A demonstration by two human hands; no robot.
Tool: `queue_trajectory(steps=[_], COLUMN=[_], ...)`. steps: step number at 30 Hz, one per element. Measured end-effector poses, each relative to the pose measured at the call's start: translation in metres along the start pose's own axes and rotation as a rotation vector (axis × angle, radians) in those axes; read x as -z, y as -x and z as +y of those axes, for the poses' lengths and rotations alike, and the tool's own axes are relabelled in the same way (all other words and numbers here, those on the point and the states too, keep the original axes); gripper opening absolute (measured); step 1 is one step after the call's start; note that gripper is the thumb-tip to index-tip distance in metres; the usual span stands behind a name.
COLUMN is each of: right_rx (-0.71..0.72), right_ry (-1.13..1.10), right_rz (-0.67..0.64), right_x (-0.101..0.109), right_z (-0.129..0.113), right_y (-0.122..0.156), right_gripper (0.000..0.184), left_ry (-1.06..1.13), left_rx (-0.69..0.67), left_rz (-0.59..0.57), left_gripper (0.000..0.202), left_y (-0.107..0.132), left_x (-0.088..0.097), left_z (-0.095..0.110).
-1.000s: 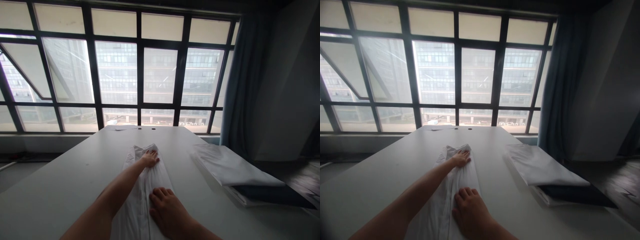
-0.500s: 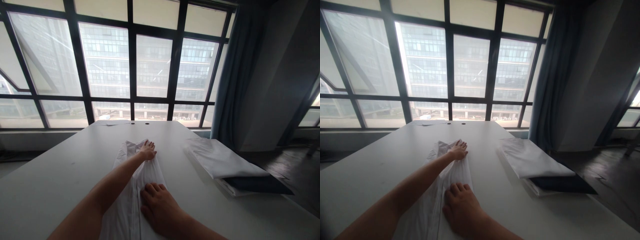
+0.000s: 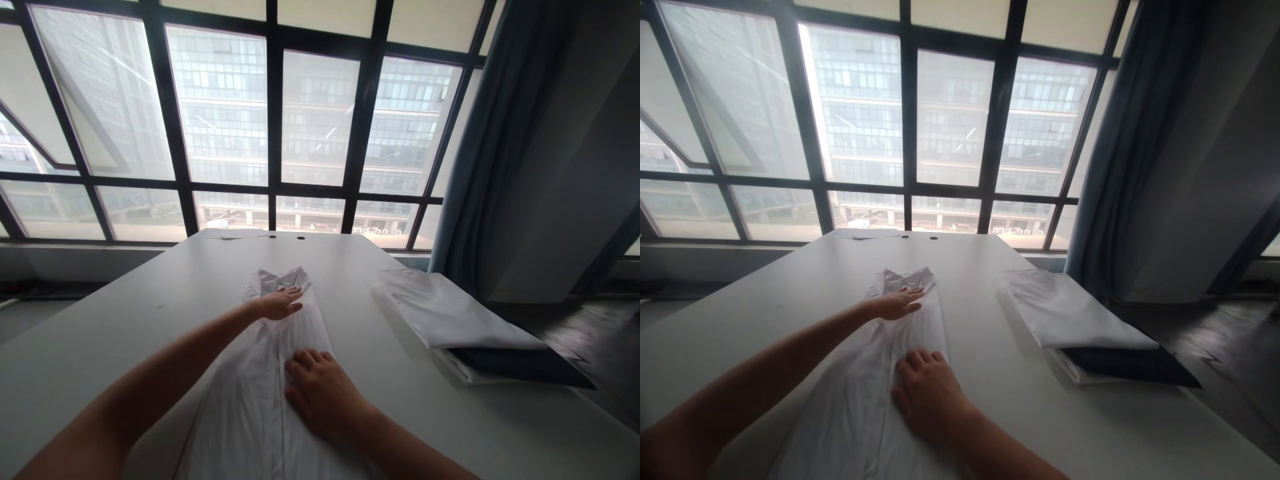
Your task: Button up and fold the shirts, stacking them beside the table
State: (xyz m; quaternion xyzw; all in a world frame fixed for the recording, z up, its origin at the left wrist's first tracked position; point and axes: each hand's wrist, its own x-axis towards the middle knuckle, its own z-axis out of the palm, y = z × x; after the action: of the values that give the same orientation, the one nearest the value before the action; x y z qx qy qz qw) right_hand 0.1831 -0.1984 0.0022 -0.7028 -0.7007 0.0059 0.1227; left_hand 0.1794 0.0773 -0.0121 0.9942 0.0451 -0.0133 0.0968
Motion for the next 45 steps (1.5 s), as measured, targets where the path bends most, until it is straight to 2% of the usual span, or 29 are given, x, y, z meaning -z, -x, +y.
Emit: queue_trajectory(steps=[2,4,7,9,12,16,19,23,27,31,34,37,42,45], right_rx=[-0.017,-0.027,0.002,0.029,0.037,0.012,-0.023,-0.122,-0.181,-0.179,-0.185,-0.201,-0.194,-0.181], right_ry=[0.004,0.001,-0.017,-0.036,-0.070,-0.087,-0.082,-0.063,-0.092,-0.112,-0.093,-0.085,-0.073,-0.064], right_rz=[-0.017,-0.030,-0.038,-0.030,-0.017,-0.010,-0.006,-0.029,-0.031,0.002,0.006,-0.014,-0.017,-0.001], right_x=[0.000,-0.001,-0.004,-0.006,-0.007,-0.005,-0.003,-0.003,-0.006,-0.013,-0.017,-0.018,-0.017,-0.016], right_z=[-0.001,-0.002,-0.006,-0.008,-0.008,-0.004,0.001,0.015,0.031,0.036,0.034,0.031,0.029,0.028], right_y=[-0.002,-0.003,-0.003,-0.003,-0.002,-0.005,-0.006,-0.006,-0.005,-0.005,-0.004,-0.003,-0.002,-0.001], right_gripper=[0.044,0.047,0.045,0.044,0.042,0.039,0.040,0.043,0.045,0.047,0.048,0.049,0.050,0.050], left_ry=[-0.023,-0.054,-0.076,-0.076,-0.080,-0.075,-0.056,-0.025,-0.004,-0.011,-0.046,-0.048,-0.013,0.031], left_rx=[0.029,0.116,0.242,0.291,0.333,0.388,0.455,0.607,0.711,0.671,0.562,0.430,0.203,-0.012], left_rz=[0.036,0.077,0.128,0.122,0.082,0.070,0.082,0.143,0.206,0.169,0.094,0.055,0.005,0.016], left_gripper=[0.067,0.070,0.073,0.071,0.069,0.064,0.061,0.062,0.064,0.063,0.070,0.075,0.073,0.073], left_y=[0.037,0.066,0.083,0.076,0.051,0.016,-0.002,-0.010,0.002,0.036,0.074,0.116,0.181,0.210], left_x=[-0.005,-0.011,-0.018,-0.019,-0.016,-0.009,-0.003,0.002,0.001,-0.003,-0.008,-0.016,-0.028,-0.030], left_z=[-0.022,-0.041,-0.061,-0.070,-0.082,-0.103,-0.119,-0.129,-0.127,-0.110,-0.079,-0.035,0.051,0.102])
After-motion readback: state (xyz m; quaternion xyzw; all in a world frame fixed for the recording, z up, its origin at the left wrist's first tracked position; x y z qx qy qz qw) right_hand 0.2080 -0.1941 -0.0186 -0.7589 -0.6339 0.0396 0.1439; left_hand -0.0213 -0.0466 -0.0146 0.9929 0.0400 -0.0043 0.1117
